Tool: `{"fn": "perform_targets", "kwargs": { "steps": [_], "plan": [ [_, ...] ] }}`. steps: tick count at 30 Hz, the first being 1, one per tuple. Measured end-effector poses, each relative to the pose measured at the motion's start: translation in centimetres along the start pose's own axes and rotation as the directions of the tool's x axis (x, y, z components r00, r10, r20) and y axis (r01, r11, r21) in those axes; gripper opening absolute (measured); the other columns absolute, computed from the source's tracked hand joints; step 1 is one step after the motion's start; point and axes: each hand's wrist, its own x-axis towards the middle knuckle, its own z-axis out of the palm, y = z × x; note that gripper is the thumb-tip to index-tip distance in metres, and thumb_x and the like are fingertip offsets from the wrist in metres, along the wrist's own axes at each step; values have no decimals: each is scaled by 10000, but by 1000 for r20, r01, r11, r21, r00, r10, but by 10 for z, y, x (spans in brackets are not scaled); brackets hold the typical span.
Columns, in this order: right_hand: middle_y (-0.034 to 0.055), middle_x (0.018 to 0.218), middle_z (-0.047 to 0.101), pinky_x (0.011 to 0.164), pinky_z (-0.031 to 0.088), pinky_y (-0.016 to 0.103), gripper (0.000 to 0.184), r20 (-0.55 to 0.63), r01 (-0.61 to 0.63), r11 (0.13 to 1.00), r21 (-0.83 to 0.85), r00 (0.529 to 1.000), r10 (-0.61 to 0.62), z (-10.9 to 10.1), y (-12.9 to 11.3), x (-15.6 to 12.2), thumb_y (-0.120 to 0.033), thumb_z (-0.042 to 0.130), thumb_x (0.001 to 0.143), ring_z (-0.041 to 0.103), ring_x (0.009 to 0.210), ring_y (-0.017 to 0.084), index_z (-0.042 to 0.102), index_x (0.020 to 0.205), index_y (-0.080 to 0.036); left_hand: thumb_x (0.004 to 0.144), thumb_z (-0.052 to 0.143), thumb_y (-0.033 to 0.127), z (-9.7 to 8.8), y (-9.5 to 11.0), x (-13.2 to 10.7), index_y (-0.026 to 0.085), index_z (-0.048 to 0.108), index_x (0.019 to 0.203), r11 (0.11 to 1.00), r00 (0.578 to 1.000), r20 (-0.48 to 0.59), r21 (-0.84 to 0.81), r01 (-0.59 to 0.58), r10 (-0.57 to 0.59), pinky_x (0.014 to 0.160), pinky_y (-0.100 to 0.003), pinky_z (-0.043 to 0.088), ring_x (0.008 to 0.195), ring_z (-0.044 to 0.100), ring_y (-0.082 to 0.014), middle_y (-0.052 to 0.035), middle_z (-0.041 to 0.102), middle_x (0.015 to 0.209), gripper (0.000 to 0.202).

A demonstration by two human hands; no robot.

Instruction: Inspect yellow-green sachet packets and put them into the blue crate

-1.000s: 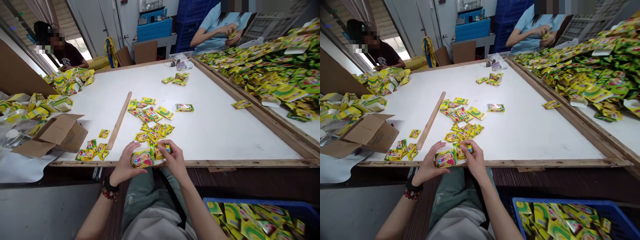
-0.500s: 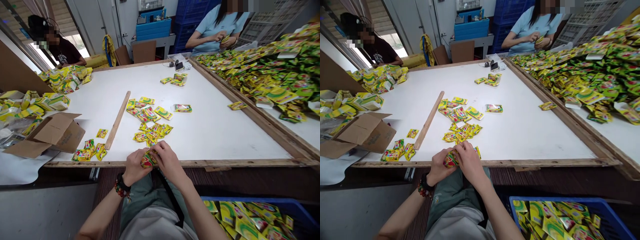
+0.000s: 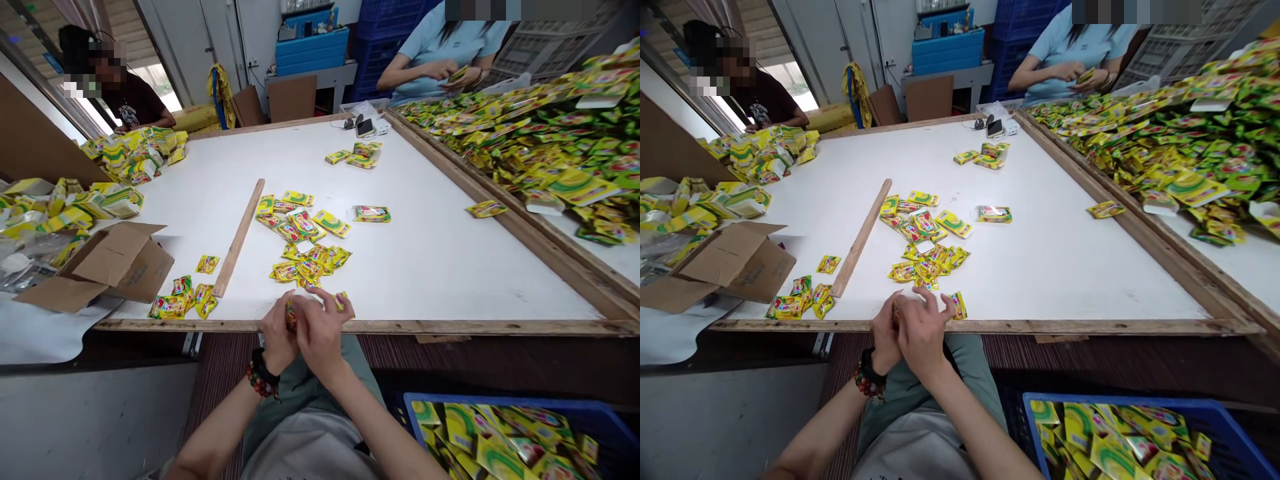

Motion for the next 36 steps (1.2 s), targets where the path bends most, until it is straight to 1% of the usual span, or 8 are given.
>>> {"fn": "perform_targets", "kwargs": {
  "steps": [8, 13, 15, 17, 20, 26, 31, 36],
  "plan": [
    [33, 878, 746, 1040, 76, 541, 540, 208, 22, 999, -27, 978, -16, -6, -3, -1, -116, 454, 902, 487, 1262, 292, 385, 1416, -264, 926, 429, 204, 1, 1, 2, 186, 403, 1362, 997, 998, 5, 42, 70, -70, 854, -372, 563, 1055, 661, -226, -149, 647, 1218, 436],
    [75, 1249, 647, 1091, 182, 546, 546, 174, -109, 962, 250, 982, 66, -6, 5, -2, -138, 422, 917, 495, 1273, 245, 363, 1433, -304, 879, 545, 285, 2, 2, 0, 205, 348, 1355, 999, 998, -55, -19, 41, -42, 873, -383, 549, 1101, 632, -237, -153, 616, 1241, 521],
    [97, 1378, 549, 1058, 334, 506, 596, 152, -310, 838, 449, 951, 271, -4, 11, -3, -219, 490, 903, 489, 1285, 247, 308, 1466, -288, 821, 631, 337, 3, 1, -1, 221, 393, 1255, 998, 996, -83, -53, -21, 17, 838, -375, 553, 1060, 640, -239, -134, 621, 1194, 509],
    [104, 1366, 562, 962, 468, 468, 630, 331, -524, 611, 593, 850, 409, -1, 15, -3, -275, 540, 870, 543, 1233, 266, 335, 1466, -256, 807, 635, 320, 4, 1, -1, 236, 405, 1166, 993, 994, -73, -72, -90, 84, 821, -365, 549, 1057, 632, -232, -118, 606, 1181, 435],
    [64, 1265, 646, 946, 505, 460, 487, 581, -671, 413, 615, 741, 337, 2, 15, -4, -323, 544, 861, 612, 1148, 270, 542, 1340, -235, 824, 568, 291, 2, 1, -1, 214, 335, 1227, 988, 991, -29, -82, -133, 131, 867, -399, 529, 1133, 587, -254, -156, 543, 1249, 472],
    [60, 1198, 679, 976, 504, 434, 366, 461, -495, 644, 584, 855, 240, 1, 8, -8, -328, 635, 826, 649, 1097, 275, 680, 1176, -231, 837, 510, 344, -4, 3, -2, 159, 385, 1209, 999, 990, 136, 28, 25, -29, 610, -342, 520, 738, 642, -230, -116, 599, 946, 434],
    [13, 1122, 713, 896, 550, 451, 357, 471, -572, 623, 534, 813, 342, 5, 10, -2, -364, 555, 889, 675, 1033, 275, 655, 1204, -228, 829, 509, 387, -1, 6, -1, 155, 360, 1238, 999, 993, 114, 27, 27, -30, 665, -366, 510, 854, 634, -263, -140, 577, 1023, 492],
    [70, 1240, 657, 860, 551, 382, 428, 523, -362, 802, 475, 849, 74, -3, 16, 2, -329, 492, 935, 684, 1009, 243, 530, 1349, -227, 838, 476, 384, -2, 4, 1, 169, 340, 1249, 998, 995, 82, 36, 54, -57, 601, -326, 470, 764, 627, -229, -107, 587, 962, 483]
  ]
}}
